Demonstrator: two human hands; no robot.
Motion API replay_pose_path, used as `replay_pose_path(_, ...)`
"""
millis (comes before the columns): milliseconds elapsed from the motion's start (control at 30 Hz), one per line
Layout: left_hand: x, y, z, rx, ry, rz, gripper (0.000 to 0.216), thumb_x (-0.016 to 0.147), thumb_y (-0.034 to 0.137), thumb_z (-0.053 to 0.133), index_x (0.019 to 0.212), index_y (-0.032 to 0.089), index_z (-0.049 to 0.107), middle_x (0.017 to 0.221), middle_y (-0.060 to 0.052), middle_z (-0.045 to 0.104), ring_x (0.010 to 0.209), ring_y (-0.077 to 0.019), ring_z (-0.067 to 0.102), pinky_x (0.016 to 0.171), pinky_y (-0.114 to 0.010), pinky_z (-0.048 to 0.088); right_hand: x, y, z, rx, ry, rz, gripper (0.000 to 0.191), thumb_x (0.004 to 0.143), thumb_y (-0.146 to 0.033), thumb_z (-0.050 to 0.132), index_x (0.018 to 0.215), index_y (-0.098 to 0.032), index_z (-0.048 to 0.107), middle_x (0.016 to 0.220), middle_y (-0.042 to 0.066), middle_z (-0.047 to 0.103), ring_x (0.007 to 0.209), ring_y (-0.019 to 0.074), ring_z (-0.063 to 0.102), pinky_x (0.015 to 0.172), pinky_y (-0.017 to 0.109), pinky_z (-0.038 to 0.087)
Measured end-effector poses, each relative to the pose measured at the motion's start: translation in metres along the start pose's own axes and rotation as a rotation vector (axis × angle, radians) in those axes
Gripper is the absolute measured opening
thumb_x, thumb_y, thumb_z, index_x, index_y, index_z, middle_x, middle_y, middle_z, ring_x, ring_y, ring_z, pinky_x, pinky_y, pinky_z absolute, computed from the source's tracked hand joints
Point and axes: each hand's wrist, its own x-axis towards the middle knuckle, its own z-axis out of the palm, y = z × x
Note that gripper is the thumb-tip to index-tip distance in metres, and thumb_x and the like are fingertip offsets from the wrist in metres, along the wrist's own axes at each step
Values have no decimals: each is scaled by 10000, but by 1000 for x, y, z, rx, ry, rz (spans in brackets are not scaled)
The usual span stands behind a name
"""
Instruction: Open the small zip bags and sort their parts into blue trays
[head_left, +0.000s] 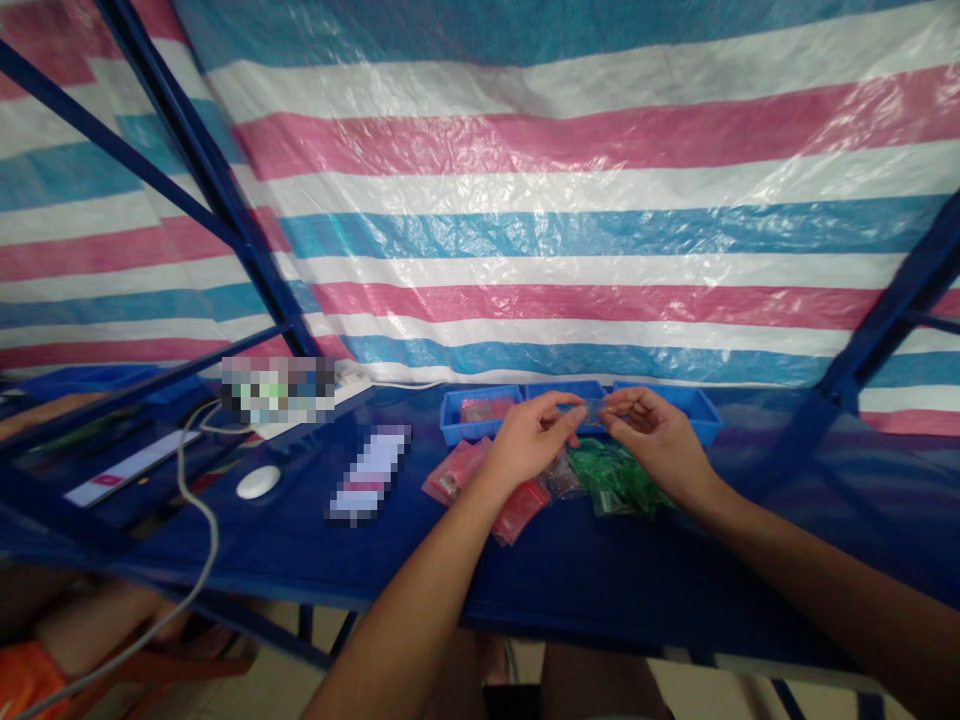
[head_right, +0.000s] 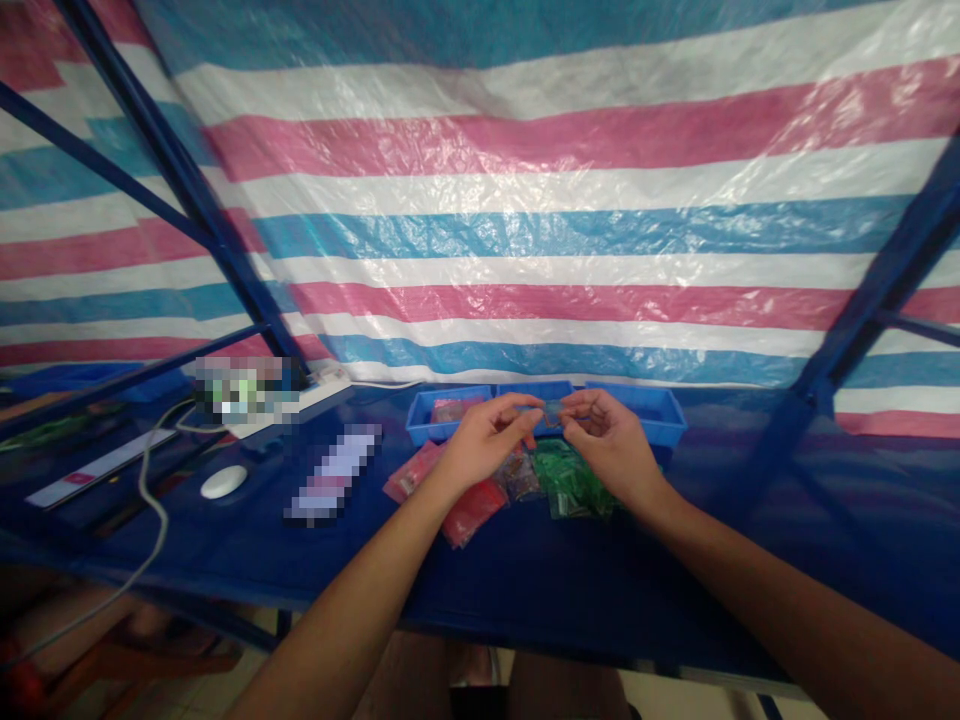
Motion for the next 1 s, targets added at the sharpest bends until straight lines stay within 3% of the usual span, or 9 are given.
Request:
replay_pose_path(67, 2, -2, 1, -145, -67, -77, 582, 1006, 659, 517, 1228, 164, 727, 891, -78, 782, 667, -155, 690, 652, -268, 528, 0, 3, -2, -43, -16, -35, 278, 871, -426, 802, 1053, -252, 685, 1046, 65, 745, 961, 244, 725, 898, 405, 598)
replay_pose_path(167, 6, -6, 2, -304, -35, -160, 633, 995, 695, 502, 1125, 131, 757, 982, -127, 800, 761, -182, 740, 705, -281, 555, -1, 5, -5, -159, -33, -103, 246, 896, -410, 782, 1077, -261, 705, 1095, 65, 756, 950, 250, 728, 924, 442, 600)
replay_pose_path(333, 8, -10, -2, -290, 53, -108, 440, 860, 542, 786, 1032, 137, 771, 990, -100, 799, 839, -184, 735, 776, -278, 546, -4, 0, -2, -273, -73, -181, 271, 891, -403, 793, 1109, -260, 721, 1121, 66, 765, 971, 261, 718, 957, 479, 589)
replay_pose_path(467, 8, -19, -2, -274, 163, -52, 376, 773, 401, 881, 982, 149, 696, 878, -49, 770, 780, -154, 714, 756, -260, 539, -8, -9, 4, -97, -85, -159, 350, 954, -446, 726, 1245, -268, 646, 1194, 82, 750, 1099, 258, 708, 1048, 479, 558)
replay_pose_path(600, 7, -20, 1, -147, 181, 12, 328, 823, 294, 833, 1061, 175, 643, 901, -33, 772, 802, -150, 729, 760, -253, 548, -6, -11, 5, -40, -44, -126, 447, 917, -470, 773, 1291, -278, 620, 1223, 86, 723, 1136, 264, 701, 1030, 459, 579)
replay_pose_path(767, 2, -7, 3, 66, 82, 135, 311, 875, 171, 736, 1176, 192, 657, 1029, -59, 803, 927, -178, 758, 804, -269, 557, -4, -2, 1, -78, -150, -29, 366, 897, -462, 798, 1185, -259, 697, 1103, 73, 778, 1035, 272, 751, 1021, 487, 594)
replay_pose_path(1000, 1, 2, -2, 209, 67, 233, 180, 895, 115, 677, 1009, 195, 791, 1061, -61, 802, 999, -200, 744, 911, -317, 575, -2, 3, -2, -191, -150, -90, 246, 931, -437, 749, 1104, -263, 748, 1097, 61, 776, 999, 263, 741, 979, 473, 595)
